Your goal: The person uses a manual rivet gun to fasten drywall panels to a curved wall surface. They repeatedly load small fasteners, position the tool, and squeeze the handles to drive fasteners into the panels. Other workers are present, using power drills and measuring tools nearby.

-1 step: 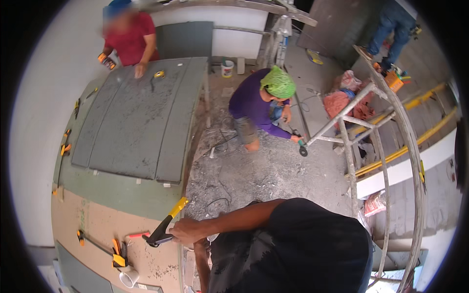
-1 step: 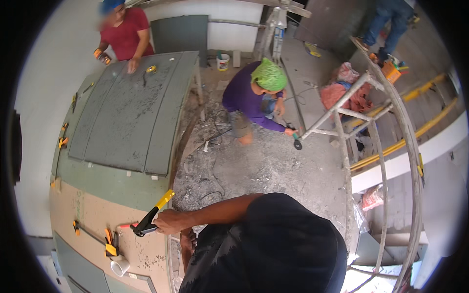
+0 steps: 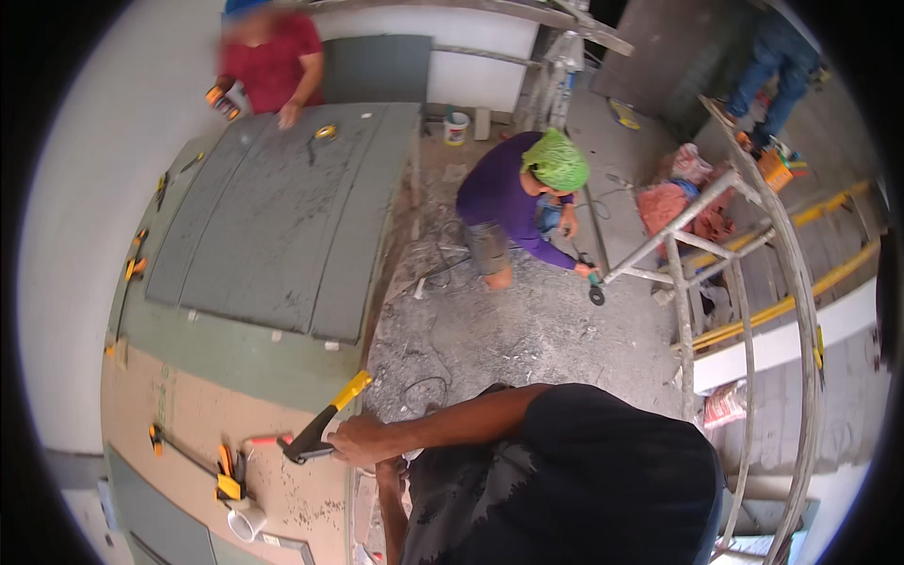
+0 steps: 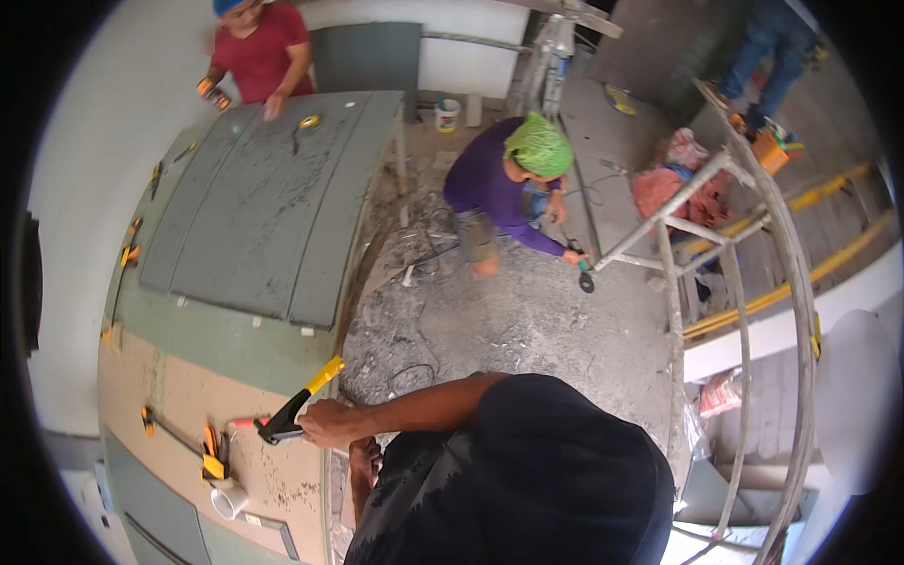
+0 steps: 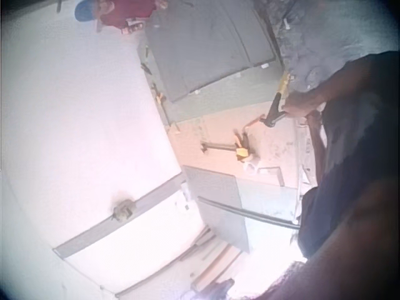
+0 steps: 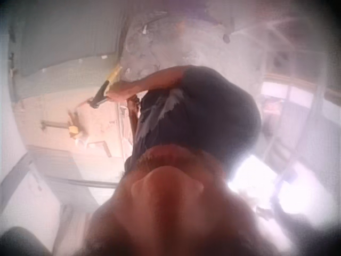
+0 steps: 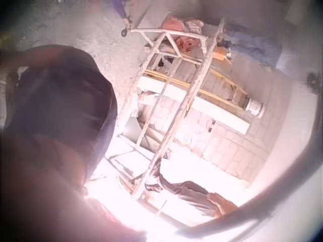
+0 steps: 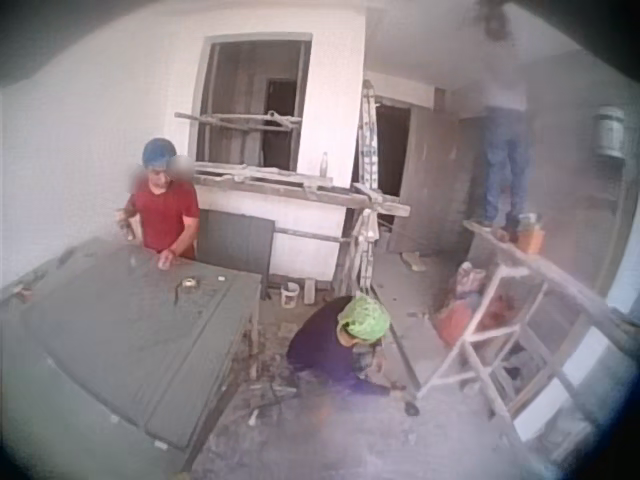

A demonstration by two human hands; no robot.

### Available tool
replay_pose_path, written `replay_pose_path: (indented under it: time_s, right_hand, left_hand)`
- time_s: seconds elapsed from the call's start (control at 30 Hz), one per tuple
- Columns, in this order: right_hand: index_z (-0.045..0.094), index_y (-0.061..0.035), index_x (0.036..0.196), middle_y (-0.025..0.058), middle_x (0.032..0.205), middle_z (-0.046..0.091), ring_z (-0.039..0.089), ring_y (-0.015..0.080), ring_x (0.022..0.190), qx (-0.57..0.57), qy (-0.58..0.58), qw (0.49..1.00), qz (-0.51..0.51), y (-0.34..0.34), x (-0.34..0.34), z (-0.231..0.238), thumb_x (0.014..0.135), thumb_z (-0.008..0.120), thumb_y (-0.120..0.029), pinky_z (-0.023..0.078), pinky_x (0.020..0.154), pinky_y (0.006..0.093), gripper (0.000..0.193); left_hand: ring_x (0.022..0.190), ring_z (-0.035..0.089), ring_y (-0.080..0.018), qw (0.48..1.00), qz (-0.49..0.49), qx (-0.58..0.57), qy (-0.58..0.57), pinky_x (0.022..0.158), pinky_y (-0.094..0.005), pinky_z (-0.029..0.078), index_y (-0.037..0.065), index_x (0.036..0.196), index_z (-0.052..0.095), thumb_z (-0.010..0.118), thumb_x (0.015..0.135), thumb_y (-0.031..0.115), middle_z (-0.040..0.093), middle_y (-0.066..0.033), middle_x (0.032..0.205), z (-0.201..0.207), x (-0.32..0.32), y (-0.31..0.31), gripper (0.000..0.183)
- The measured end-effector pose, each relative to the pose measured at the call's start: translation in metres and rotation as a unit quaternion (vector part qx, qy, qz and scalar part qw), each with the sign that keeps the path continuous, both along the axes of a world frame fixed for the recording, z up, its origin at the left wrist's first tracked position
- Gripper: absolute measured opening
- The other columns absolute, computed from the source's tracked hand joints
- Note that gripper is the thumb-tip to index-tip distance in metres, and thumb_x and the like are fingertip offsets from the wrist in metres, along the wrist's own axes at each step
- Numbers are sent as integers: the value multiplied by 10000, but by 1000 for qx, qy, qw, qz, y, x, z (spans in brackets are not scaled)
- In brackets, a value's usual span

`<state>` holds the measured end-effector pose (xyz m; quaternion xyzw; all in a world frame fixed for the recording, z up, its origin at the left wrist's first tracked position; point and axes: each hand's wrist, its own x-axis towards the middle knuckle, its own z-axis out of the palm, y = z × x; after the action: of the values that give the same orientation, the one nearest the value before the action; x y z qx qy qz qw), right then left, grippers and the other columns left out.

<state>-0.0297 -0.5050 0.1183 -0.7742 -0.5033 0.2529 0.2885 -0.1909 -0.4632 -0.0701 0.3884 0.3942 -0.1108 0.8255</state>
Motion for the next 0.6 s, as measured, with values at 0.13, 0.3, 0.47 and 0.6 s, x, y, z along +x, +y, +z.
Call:
replay_pose_path:
  time_s: [0.13,0.3,0.47,0.6]
  right_hand:
    - [571,105,918,276,736,654,690,444,737,-26,8,997,70,56,-19,-46,877,584,-213,546,633,542,322]
    - [480,135,1051,350,996,624,687,443,916,-61,158,980,-105,123,-42,-69,870,553,-133,552,697,539,332]
    - [569,50,1097,242,1034,681,691,404,968,-36,79,994,-71,164,-51,-117,842,601,-142,564,769,499,321]
    - [677,26,944,210,946,709,697,376,962,-22,-192,948,253,173,-35,-158,818,613,-176,568,821,458,246]
  left_hand:
    - [443,315,-55,999,45,15,-22,405,-230,232,153,905,518,620,917,184,364,71,596,-6,-16,18,107]
    - [444,311,-50,991,122,14,-52,403,-230,228,168,767,495,600,935,242,364,71,587,-3,-15,20,211]
    - [440,275,-32,994,100,42,-8,393,-226,206,185,722,502,642,926,289,327,97,565,26,-2,1,268]
    - [440,272,-32,998,45,38,6,394,-226,205,181,732,509,639,930,285,322,98,566,32,16,0,259]
